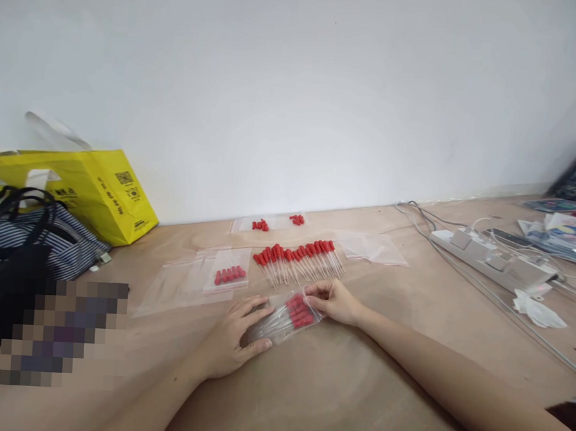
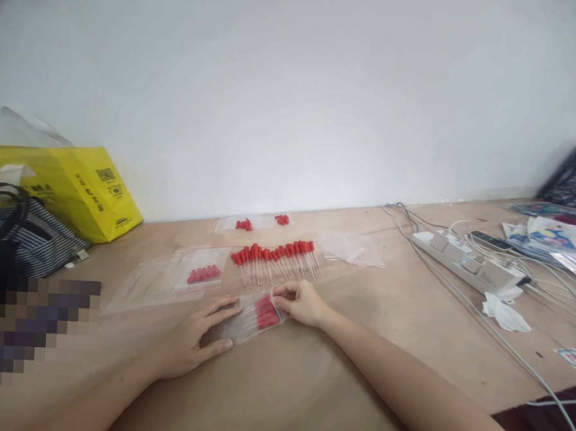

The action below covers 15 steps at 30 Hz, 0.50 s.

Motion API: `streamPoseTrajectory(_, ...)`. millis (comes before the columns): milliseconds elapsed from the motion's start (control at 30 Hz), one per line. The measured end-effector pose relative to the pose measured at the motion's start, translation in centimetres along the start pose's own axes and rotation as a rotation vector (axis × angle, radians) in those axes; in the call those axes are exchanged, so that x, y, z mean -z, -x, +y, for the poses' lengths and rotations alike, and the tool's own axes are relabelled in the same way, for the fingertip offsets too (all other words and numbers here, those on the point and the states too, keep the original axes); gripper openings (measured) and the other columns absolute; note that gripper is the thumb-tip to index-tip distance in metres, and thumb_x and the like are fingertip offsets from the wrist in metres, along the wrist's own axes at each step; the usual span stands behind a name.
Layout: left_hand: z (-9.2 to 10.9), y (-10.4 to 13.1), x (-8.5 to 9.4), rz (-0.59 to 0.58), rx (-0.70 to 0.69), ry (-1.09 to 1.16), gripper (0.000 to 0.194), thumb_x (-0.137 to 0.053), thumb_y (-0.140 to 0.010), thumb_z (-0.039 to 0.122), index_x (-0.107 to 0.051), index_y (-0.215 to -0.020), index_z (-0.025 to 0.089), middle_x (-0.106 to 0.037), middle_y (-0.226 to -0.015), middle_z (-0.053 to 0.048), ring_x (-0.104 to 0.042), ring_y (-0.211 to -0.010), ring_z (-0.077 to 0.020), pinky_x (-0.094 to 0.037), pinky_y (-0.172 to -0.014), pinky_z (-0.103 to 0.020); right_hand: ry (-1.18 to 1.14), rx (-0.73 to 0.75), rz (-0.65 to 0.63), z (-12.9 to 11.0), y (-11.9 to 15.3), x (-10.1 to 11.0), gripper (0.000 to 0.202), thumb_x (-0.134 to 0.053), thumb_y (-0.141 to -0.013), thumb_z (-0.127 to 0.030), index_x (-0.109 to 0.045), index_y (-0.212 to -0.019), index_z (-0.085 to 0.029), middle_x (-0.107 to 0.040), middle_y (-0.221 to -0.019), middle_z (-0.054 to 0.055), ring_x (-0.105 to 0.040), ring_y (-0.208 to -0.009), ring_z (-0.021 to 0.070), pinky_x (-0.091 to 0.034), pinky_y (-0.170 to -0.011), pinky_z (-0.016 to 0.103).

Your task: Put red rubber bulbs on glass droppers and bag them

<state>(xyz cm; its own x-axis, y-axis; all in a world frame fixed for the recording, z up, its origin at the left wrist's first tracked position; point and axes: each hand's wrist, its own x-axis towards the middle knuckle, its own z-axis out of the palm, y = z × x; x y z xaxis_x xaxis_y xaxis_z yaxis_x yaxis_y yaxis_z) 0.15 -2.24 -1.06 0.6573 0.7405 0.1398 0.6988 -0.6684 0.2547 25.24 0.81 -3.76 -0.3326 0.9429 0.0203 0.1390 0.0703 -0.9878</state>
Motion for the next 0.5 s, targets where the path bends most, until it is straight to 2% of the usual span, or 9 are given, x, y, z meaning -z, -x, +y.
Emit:
streamPoseTrajectory(67,0.04,-0.08,0.05,-0.012,0.009,0.003,0.049,-0.046,-0.08,0.046,-0.04,-0.125,0.028,-0.039,-0.133,-0.006,-0.037,-0.12,-0.0255,-0.034,-0.096,-0.046,-0.004,-0.007,-0.018,-0.19,0.05,-0.05,0.03,-0.063,-0.062,-0.041,-0.06,-0.074,-0.013,-0.059,-0.062,0.0,-0.048,-0.049,0.0079,-0.037,-0.046,0.02)
streamPoseTrajectory(200,0.33,-0.25,0.39,-0.045,0.033,0.016,0.049,-0.045,-0.081,0.047,-0.041,-0.125,0.027,-0.038,-0.133,-0.006,-0.036,-0.121,-0.0259,-0.033,-0.097,-0.047,0.147,0.056,0.044,-0.51,0.01,-0.06,0.022,-0.059,-0.066,-0.035,-0.054,-0.06,-0.014,-0.052,-0.054,-0.003,-0.044,-0.048,0.0064,-0.035,-0.047,0.018)
streamPoseTrajectory(333,0.59,-0.23,0.69,-0.065,0.041,0.023,0.049,-0.045,-0.081,0.047,-0.041,-0.125,0.027,-0.038,-0.134,-0.006,-0.034,-0.122,-0.0254,-0.031,-0.099,-0.046,0.35,0.095,0.01,-0.8,0.18,0.0,0.037,-0.053,-0.071,-0.037,-0.04,-0.043,-0.016,-0.039,-0.043,-0.005,-0.034,-0.043,0.0052,-0.028,-0.043,0.018)
streamPoseTrajectory(500,0.46,-0.22,0.69,-0.069,0.038,0.017,0.05,-0.047,-0.08,0.047,-0.041,-0.125,0.027,-0.038,-0.134,-0.005,-0.033,-0.122,-0.0256,-0.03,-0.099,-0.046,0.525,0.103,0.17,-0.78,0.41,-0.54,0.035,-0.054,-0.071,-0.039,-0.044,-0.047,-0.015,-0.038,-0.044,-0.005,-0.032,-0.044,0.005,-0.025,-0.043,0.018)
